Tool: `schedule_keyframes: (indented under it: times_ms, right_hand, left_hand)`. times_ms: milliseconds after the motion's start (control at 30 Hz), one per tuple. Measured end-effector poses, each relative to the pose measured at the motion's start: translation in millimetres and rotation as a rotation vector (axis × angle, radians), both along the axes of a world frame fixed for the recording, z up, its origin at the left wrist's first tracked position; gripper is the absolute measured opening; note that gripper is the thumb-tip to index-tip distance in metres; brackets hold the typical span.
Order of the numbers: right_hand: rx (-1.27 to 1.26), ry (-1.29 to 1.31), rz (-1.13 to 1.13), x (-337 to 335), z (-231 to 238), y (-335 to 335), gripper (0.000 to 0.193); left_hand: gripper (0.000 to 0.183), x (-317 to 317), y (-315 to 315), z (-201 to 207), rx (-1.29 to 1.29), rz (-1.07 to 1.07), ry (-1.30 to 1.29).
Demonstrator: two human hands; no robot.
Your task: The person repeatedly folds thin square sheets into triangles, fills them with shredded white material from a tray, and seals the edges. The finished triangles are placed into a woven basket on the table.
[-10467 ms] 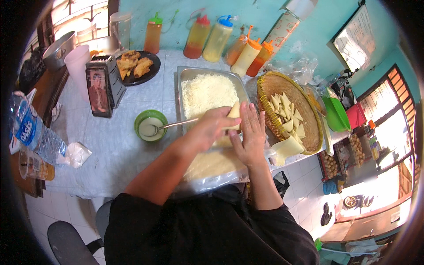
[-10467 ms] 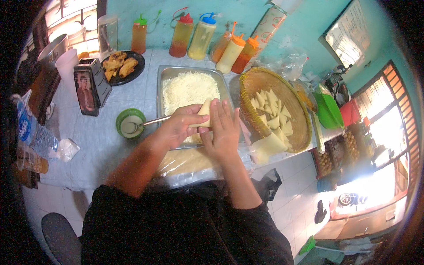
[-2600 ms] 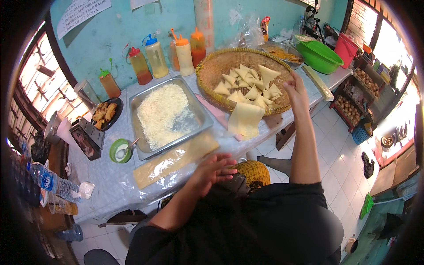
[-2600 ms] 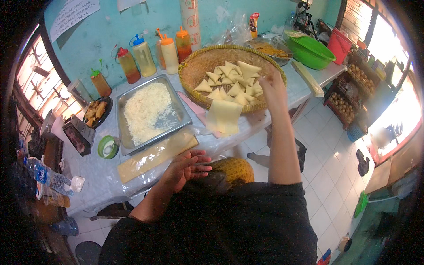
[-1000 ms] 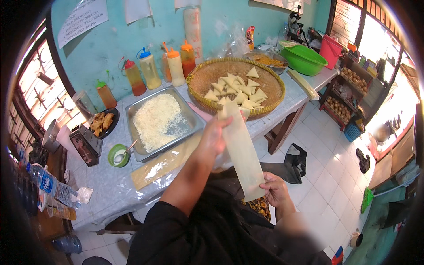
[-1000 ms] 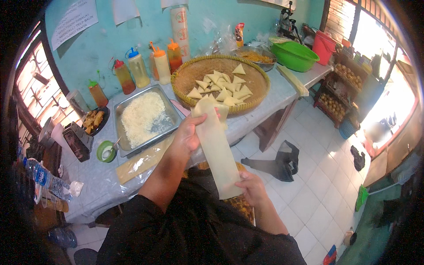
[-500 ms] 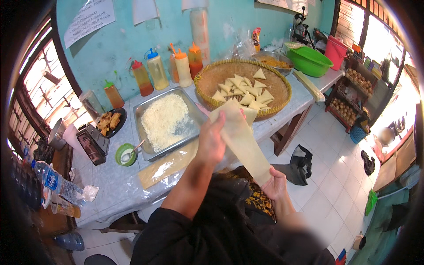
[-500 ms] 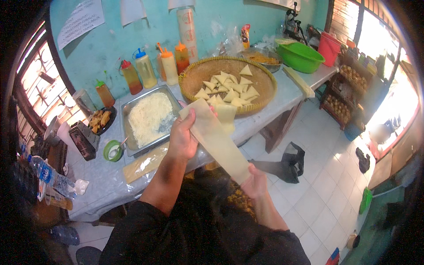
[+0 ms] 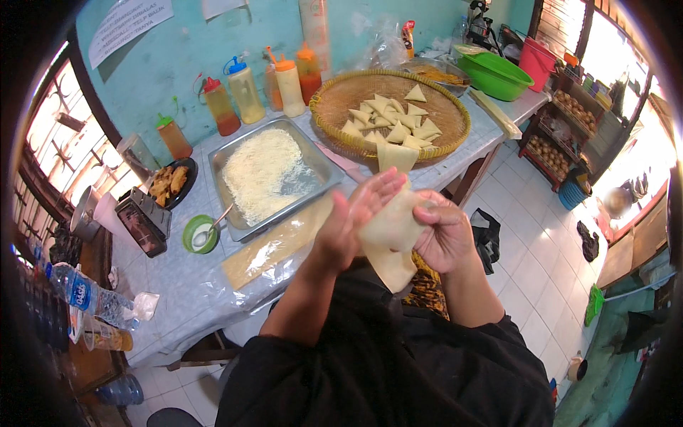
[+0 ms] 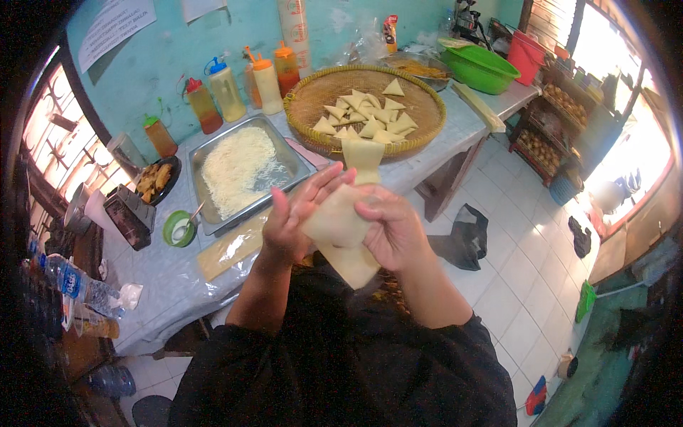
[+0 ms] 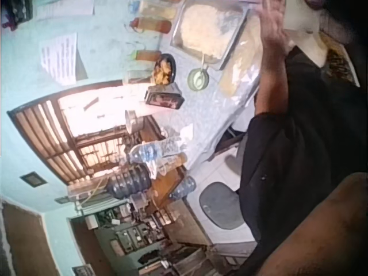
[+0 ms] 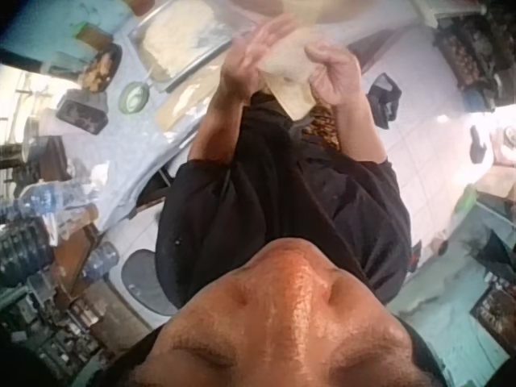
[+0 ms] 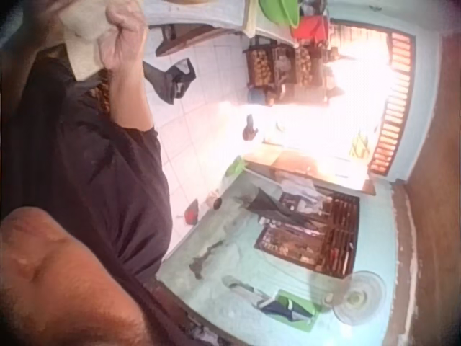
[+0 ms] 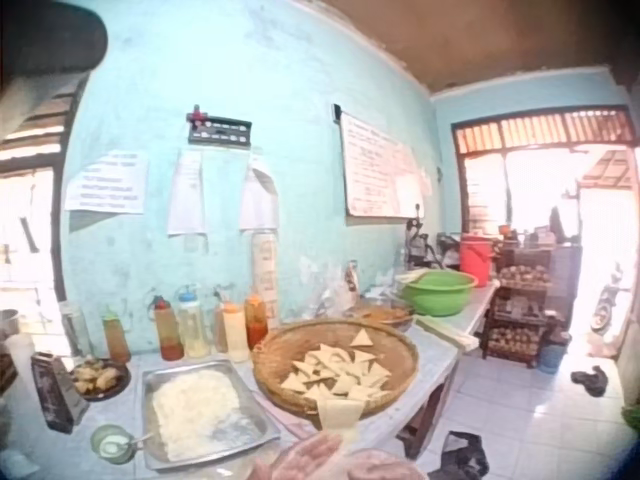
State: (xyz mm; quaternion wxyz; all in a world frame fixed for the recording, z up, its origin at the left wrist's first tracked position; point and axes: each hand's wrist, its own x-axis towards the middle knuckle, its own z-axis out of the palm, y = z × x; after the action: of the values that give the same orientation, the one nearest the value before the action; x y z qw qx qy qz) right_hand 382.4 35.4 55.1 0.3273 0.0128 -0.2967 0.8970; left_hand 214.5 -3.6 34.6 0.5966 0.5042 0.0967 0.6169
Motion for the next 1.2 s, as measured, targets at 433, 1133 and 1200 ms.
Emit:
schedule_keyframes:
  times_ms: [433, 1133, 1200]
  right_hand:
    - [0.246, -0.392, -0.416, -58.5, 30.4, -20.5, 0.027]
    - [2.023, -0.524, -1.195, -111.5, -5.3, -28.7, 0.021]
    - [2.080, -0.439, -1.230, -111.4, -15.6, -33.2, 0.022]
  left_hand:
    - [0.079, -33.6, -43.0, -7.8, -0.038, 0.226, -0.070]
    - [0.069, -81.5, -65.2, -21.8, -0.444, 0.108, -0.377]
    - [0.070, -84.4, -65.1, -21.6, -0.450, 0.063, -0.392]
